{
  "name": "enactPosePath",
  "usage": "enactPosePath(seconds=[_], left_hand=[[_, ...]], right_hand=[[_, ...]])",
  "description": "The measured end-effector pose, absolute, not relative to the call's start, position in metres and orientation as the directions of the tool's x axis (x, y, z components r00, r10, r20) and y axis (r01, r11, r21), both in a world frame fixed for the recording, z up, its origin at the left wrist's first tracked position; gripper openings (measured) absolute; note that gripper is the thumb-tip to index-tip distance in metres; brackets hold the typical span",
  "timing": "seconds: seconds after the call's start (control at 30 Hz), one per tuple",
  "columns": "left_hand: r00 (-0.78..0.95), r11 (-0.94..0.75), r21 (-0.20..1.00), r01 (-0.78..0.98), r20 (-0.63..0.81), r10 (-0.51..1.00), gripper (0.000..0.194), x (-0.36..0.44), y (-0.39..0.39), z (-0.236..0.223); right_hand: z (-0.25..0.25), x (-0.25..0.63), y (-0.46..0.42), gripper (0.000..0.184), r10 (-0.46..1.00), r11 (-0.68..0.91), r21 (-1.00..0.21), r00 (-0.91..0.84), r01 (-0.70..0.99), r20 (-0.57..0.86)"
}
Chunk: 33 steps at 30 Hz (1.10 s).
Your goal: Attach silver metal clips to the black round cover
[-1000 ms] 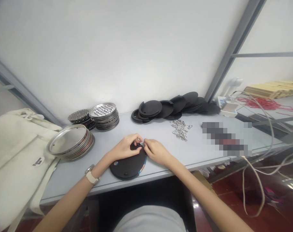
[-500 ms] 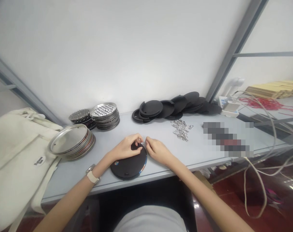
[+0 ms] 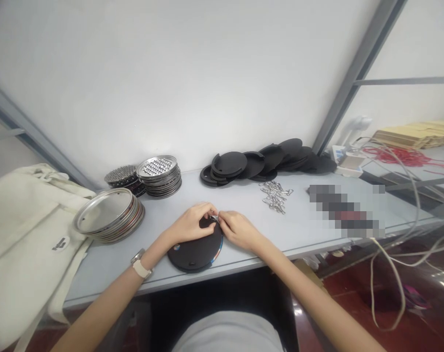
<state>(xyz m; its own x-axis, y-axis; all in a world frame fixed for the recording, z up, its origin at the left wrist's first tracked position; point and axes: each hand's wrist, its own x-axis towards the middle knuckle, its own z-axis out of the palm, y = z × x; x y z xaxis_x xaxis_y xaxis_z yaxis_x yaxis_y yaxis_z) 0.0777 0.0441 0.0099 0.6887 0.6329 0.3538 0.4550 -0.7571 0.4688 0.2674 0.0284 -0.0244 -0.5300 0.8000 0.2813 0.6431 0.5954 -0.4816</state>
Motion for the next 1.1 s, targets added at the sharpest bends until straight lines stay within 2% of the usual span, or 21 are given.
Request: enactPosePath(seconds=[0.23,0.67,1.1], left_hand=[[0.698,-0.757,0.482,0.441,0.347,0.627,0.014,0.0774,0.0446,0.009],[0.675,-0.711,0.569,0.414,0.332,0.659,0.018,0.0768,0.0457,0.0074],[0.669,-0.699,0.582,0.415,0.325,0.668,0.018,0.0776,0.0453,0.0072]], right_hand=[[-0.0207,0.2672,0.0257,0.017,0.78,0.621,-0.48,-0.547,0.619,0.304],[-0.0229,0.2664,0.0268,0.015,0.787,0.614,-0.484,-0.533,0.623,0.311],[-0.0243,0.2674,0.0261,0.014,0.807,0.588,-0.484,-0.507,0.648,0.302]])
